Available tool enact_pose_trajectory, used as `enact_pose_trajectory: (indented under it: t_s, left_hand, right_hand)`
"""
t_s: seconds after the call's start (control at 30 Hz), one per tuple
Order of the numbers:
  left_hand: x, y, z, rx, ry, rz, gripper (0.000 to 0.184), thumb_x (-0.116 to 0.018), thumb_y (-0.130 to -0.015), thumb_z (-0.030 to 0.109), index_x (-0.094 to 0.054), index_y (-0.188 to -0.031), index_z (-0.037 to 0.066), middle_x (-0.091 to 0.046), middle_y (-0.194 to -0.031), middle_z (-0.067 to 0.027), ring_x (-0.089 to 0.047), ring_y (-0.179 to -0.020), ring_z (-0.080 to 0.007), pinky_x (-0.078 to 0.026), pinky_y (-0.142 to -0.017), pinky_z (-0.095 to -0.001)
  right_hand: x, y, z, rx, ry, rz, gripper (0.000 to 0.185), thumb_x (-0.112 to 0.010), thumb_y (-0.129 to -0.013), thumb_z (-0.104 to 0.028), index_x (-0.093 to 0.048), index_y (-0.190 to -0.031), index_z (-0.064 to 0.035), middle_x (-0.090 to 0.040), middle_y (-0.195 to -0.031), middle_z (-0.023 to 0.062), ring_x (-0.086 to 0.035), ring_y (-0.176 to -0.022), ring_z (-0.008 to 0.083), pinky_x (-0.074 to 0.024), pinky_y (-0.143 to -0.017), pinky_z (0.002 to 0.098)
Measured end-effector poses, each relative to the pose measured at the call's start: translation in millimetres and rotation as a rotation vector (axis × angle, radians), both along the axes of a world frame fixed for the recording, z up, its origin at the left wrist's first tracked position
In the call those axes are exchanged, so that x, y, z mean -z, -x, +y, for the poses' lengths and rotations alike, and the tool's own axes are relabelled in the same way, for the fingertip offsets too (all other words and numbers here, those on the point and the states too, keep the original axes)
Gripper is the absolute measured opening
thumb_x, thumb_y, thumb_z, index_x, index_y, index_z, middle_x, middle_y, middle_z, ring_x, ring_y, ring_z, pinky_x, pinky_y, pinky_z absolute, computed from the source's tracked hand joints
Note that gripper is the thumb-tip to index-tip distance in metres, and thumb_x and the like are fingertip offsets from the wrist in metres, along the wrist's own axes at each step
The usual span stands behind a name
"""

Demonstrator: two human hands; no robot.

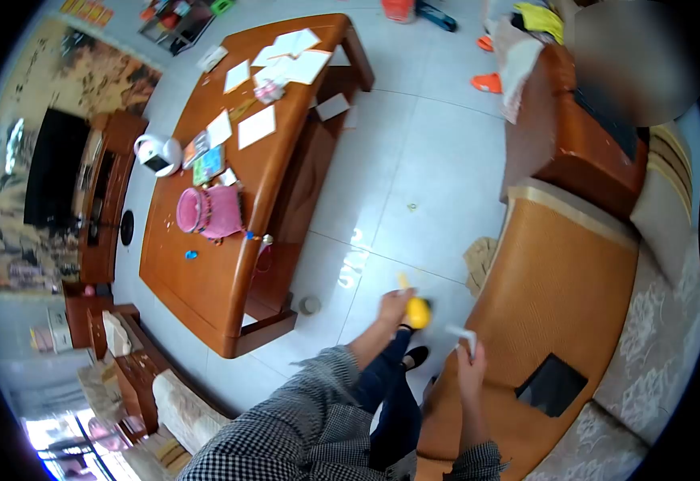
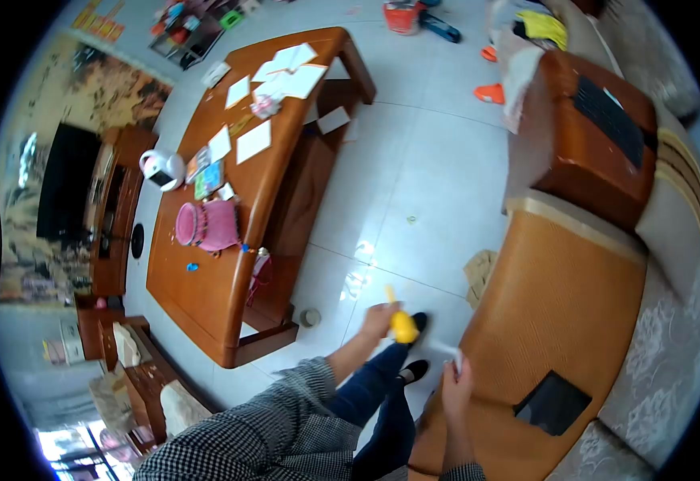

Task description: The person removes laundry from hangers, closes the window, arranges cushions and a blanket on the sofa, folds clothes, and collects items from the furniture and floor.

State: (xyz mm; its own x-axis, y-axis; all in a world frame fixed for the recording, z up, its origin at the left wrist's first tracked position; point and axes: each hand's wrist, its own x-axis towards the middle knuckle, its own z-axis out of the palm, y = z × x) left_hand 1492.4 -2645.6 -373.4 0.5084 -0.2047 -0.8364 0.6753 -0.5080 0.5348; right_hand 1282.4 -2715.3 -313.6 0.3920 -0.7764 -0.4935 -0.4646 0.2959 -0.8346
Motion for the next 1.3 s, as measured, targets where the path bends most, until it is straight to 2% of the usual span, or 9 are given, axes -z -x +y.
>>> enact_pose_trajectory:
  t_s: [0.13,0.23,0.4,0.67,0.97,1.13,1.2,1.27,1.3]
  left_hand:
    - [-23.9,-95.4,154.3,-0.122,-0.349,-0.280,0.041,-0.051,-0.079,0.044,-0.056,-0.074,0.003,-0.045,-0.052,-0.0031,-0.040,-0.036,-0.0131,-0.030,-0.031,-0.0276]
    - [39.5,-170.2,294.8,-0.367,-0.361,-0.680,0.042,-0.059,-0.076,0.038,-0.059,-0.069,-0.003,-0.055,-0.055,-0.0102,-0.052,-0.044,-0.0179,-0.042,-0.042,-0.0321]
    - [-27.7,-286.7,372.5,-0.357,-0.768,-0.733,0.043,-0.058,-0.077,0.039,-0.063,-0.087,-0.002,-0.062,-0.069,-0.0188,-0.062,-0.068,-0.0294,-0.046,-0.063,-0.0392]
    - [-58.6,-390.2,413.3,-0.451,-0.490,-0.863,0.032,-0.053,-0.083,0.029,-0.060,-0.101,0.002,-0.061,-0.076,-0.0176,-0.060,-0.071,-0.0273,-0.046,-0.065,-0.0363]
    - [-1.2,-443.2,474.4,-0.343,-0.667,-0.817,0.027,-0.059,-0.081,0.022,-0.059,-0.104,0.008,-0.061,-0.085,-0.0128,-0.058,-0.077,-0.0197,-0.046,-0.067,-0.0307]
    - [13.4,-469.2,475.6,-0.624,-0.429,-0.601,0.026,-0.061,-0.077,0.020,-0.058,-0.093,0.001,-0.062,-0.078,-0.0073,-0.058,-0.069,-0.0151,-0.047,-0.061,-0.0286]
    - [30.7,-490.4,491.1,-0.986,0.282,-0.591,0.022,-0.058,-0.079,0.015,-0.059,-0.094,0.000,-0.062,-0.080,-0.0082,-0.058,-0.070,-0.0149,-0.048,-0.063,-0.0292]
    - [30.9,-495.1,501.2,-0.496,-0.359,-0.848,0.023,-0.049,-0.082,0.008,-0.057,-0.101,-0.001,-0.062,-0.088,-0.0113,-0.059,-0.075,-0.0158,-0.050,-0.068,-0.0298]
    - [38.0,-500.4,510.8,-0.628,-0.154,-0.787,0.021,-0.048,-0.082,0.008,-0.057,-0.099,-0.001,-0.062,-0.087,-0.0105,-0.059,-0.075,-0.0155,-0.050,-0.067,-0.0292]
  right_hand:
    - [-11.4,-37.7,23.3,-0.249,-0.203,0.153,0.018,-0.054,-0.082,-0.017,-0.057,-0.084,0.0012,-0.048,-0.063,0.0015,-0.043,-0.056,0.0083,-0.0360,-0.050,0.0249]
    - [15.0,-70.2,52.9,-0.392,-0.037,0.186,0.016,-0.056,-0.081,-0.014,-0.057,-0.083,0.0018,-0.049,-0.064,0.0026,-0.045,-0.057,0.0100,-0.0377,-0.051,0.0262]
    - [30.5,-209.4,116.2,-0.444,-0.018,0.030,0.014,-0.059,-0.081,-0.014,-0.058,-0.082,0.0005,-0.048,-0.064,0.0009,-0.044,-0.057,0.0091,-0.0380,-0.051,0.0249]
    - [4.9,-528.8,225.5,-0.458,-0.419,-0.105,0.044,-0.044,-0.088,-0.042,-0.049,-0.115,-0.0079,-0.054,-0.093,0.0043,-0.053,-0.082,0.0138,-0.0492,-0.059,0.0280]
    - [18.5,-598.8,284.5,-0.328,-0.679,-0.114,0.046,-0.041,-0.089,-0.042,-0.034,-0.130,-0.0202,-0.047,-0.121,0.0063,-0.049,-0.106,0.0239,-0.0448,-0.080,0.0449]
    - [28.6,-636.1,331.3,-0.512,-0.645,-0.125,0.038,-0.039,-0.091,-0.031,-0.037,-0.126,-0.0150,-0.051,-0.112,0.0064,-0.054,-0.098,0.0196,-0.0496,-0.076,0.0385]
    - [6.5,-661.3,340.0,-0.669,-0.571,-0.006,0.038,-0.042,-0.089,-0.032,-0.044,-0.121,-0.0112,-0.053,-0.108,0.0070,-0.055,-0.095,0.0204,-0.0498,-0.070,0.0359]
    - [31.0,-675.8,338.6,-0.813,-0.135,0.057,0.031,-0.047,-0.085,-0.028,-0.052,-0.107,-0.0069,-0.057,-0.097,0.0150,-0.056,-0.087,0.0292,-0.0458,-0.070,0.0392]
    - [27.2,-684.3,328.1,-0.831,0.013,0.098,0.029,-0.047,-0.084,-0.027,-0.053,-0.104,-0.0065,-0.056,-0.094,0.0196,-0.054,-0.087,0.0375,-0.0428,-0.075,0.0439]
